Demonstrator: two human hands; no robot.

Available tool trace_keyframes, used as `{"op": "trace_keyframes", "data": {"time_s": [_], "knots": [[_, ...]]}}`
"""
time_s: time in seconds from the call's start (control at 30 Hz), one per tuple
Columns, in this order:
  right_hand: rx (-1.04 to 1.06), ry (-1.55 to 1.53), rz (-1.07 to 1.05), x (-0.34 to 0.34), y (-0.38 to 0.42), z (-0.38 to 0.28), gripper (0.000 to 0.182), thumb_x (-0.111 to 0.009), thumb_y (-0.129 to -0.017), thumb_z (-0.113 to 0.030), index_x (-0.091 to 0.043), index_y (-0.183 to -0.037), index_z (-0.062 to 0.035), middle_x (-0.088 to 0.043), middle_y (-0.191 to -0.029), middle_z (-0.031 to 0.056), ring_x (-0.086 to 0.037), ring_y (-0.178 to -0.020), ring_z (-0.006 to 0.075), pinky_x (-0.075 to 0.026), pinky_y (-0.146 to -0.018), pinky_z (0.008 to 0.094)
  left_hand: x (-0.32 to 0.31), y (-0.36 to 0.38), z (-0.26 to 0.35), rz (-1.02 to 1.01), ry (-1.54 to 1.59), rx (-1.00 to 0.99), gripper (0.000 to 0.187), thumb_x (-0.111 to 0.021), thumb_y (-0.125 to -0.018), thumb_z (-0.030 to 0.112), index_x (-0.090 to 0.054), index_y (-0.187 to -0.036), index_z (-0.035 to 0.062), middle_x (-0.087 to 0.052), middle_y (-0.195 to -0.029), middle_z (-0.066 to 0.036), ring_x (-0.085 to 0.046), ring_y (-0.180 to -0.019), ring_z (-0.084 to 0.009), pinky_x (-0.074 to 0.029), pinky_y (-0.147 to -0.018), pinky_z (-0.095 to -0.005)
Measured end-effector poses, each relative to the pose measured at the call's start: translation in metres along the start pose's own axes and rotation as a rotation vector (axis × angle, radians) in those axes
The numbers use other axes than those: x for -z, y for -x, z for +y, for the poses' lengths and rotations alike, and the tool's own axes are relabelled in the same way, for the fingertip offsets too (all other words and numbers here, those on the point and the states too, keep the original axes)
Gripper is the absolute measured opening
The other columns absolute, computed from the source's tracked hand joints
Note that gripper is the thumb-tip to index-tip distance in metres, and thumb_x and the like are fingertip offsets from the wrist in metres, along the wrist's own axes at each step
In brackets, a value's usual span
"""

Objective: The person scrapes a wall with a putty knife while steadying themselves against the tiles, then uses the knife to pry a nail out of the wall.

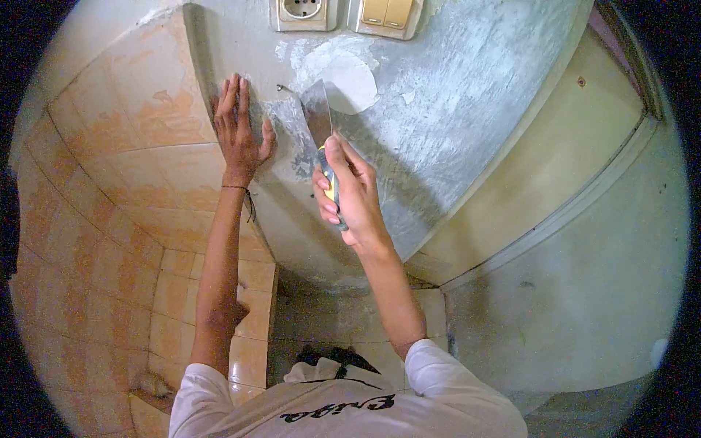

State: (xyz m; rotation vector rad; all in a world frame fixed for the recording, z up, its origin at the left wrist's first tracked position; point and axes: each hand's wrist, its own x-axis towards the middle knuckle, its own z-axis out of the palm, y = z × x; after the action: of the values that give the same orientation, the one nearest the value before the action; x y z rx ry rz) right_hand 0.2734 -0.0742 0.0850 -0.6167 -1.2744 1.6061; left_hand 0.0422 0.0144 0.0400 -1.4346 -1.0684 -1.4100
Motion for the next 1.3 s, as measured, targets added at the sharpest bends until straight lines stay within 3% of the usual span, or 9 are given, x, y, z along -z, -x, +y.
{"op": "trace_keyframes", "data": {"time_s": [0.47, 0.53, 0.67, 0.73, 0.77, 1.0, 1.07, 1.1, 1.3], "knots": [[0.030, 0.022, -0.042, 0.005, -0.002, 0.005, 0.034, -0.054, -0.107, -0.044, -0.058, -0.117, -0.0121, -0.047, -0.069, -0.0019, -0.039, -0.042, 0.0028, -0.028, -0.035, 0.0199, -0.003, 0.004, -0.004, 0.006, -0.017, 0.004, 0.076, -0.061, -0.087, 0.026, -0.040, -0.156, 0.0042, -0.039, -0.161, -0.014, -0.035, -0.150, -0.0329, -0.025, -0.122, -0.0532], [0.017, 0.021, -0.043, 0.002, -0.004, 0.005, 0.034, -0.053, -0.107, -0.045, -0.054, -0.094, -0.0139, -0.046, -0.068, -0.0028, -0.038, -0.042, 0.0020, -0.027, -0.034, 0.0186, -0.003, 0.002, -0.004, 0.012, -0.019, 0.001, 0.075, -0.060, -0.087, 0.026, -0.040, -0.156, 0.0043, -0.039, -0.161, -0.014, -0.036, -0.150, -0.0330, -0.025, -0.122, -0.0531], [-0.003, 0.012, -0.051, 0.003, -0.007, 0.011, 0.034, -0.052, -0.108, -0.044, -0.054, -0.094, -0.0136, -0.046, -0.068, -0.0025, -0.038, -0.042, 0.0020, -0.027, -0.034, 0.0187, 0.000, 0.001, -0.001, 0.000, -0.007, 0.006, 0.074, -0.058, -0.088, 0.025, -0.039, -0.156, 0.0033, -0.039, -0.161, -0.017, -0.035, -0.149, -0.0353, -0.025, -0.123, -0.0523], [-0.013, 0.007, -0.081, 0.006, -0.010, 0.016, 0.036, -0.054, -0.107, -0.045, -0.058, -0.121, -0.0121, -0.047, -0.069, -0.0022, -0.039, -0.042, 0.0026, -0.027, -0.035, 0.0197, -0.001, 0.002, -0.001, -0.012, -0.020, 0.002, 0.074, -0.056, -0.089, 0.024, -0.038, -0.157, 0.0024, -0.038, -0.161, -0.018, -0.035, -0.149, -0.0374, -0.025, -0.123, -0.0519], [-0.012, 0.008, -0.083, 0.007, -0.010, 0.016, 0.036, -0.054, -0.107, -0.045, -0.058, -0.121, -0.0121, -0.047, -0.069, -0.0022, -0.039, -0.042, 0.0026, -0.027, -0.035, 0.0197, -0.001, 0.002, -0.002, -0.011, -0.019, 0.004, 0.074, -0.056, -0.089, 0.024, -0.038, -0.157, 0.0024, -0.038, -0.161, -0.018, -0.035, -0.149, -0.0374, -0.024, -0.123, -0.0523], [-0.033, -0.026, -0.047, 0.008, -0.006, 0.018, 0.033, -0.053, -0.108, -0.043, -0.059, -0.118, -0.0121, -0.046, -0.068, -0.0026, -0.039, -0.042, 0.0023, -0.028, -0.034, 0.0192, -0.001, 0.004, -0.003, -0.014, 0.020, 0.011, 0.074, -0.056, -0.088, 0.023, -0.039, -0.156, 0.0020, -0.038, -0.161, -0.018, -0.035, -0.149, -0.0373, -0.023, -0.123, -0.0535], [-0.006, -0.011, -0.034, 0.004, -0.008, 0.019, 0.031, -0.052, -0.108, -0.042, -0.058, -0.113, -0.0118, -0.046, -0.068, -0.0025, -0.039, -0.042, 0.0024, -0.028, -0.034, 0.0191, -0.002, 0.003, -0.004, -0.013, 0.016, 0.005, 0.075, -0.057, -0.087, 0.023, -0.039, -0.156, 0.0020, -0.038, -0.161, -0.018, -0.035, -0.149, -0.0373, -0.023, -0.123, -0.0536], [0.009, 0.002, -0.031, -0.002, -0.008, 0.016, 0.031, -0.052, -0.108, -0.042, -0.056, -0.103, -0.0116, -0.046, -0.068, -0.0024, -0.038, -0.041, 0.0025, -0.028, -0.033, 0.0192, -0.002, 0.004, -0.003, -0.006, 0.009, 0.003, 0.075, -0.058, -0.086, 0.022, -0.039, -0.156, 0.0019, -0.038, -0.161, -0.018, -0.035, -0.149, -0.0373, -0.023, -0.123, -0.0537], [0.053, -0.051, 0.034, -0.012, -0.006, 0.025, 0.034, -0.052, -0.108, -0.043, -0.053, -0.096, -0.0114, -0.046, -0.068, -0.0022, -0.038, -0.041, 0.0025, -0.027, -0.033, 0.0193, -0.002, 0.004, -0.006, -0.032, 0.039, 0.001, 0.081, -0.063, -0.083, 0.022, -0.037, -0.157, 0.0025, -0.037, -0.161, -0.018, -0.034, -0.150, -0.0374, -0.023, -0.123, -0.0552]]}}
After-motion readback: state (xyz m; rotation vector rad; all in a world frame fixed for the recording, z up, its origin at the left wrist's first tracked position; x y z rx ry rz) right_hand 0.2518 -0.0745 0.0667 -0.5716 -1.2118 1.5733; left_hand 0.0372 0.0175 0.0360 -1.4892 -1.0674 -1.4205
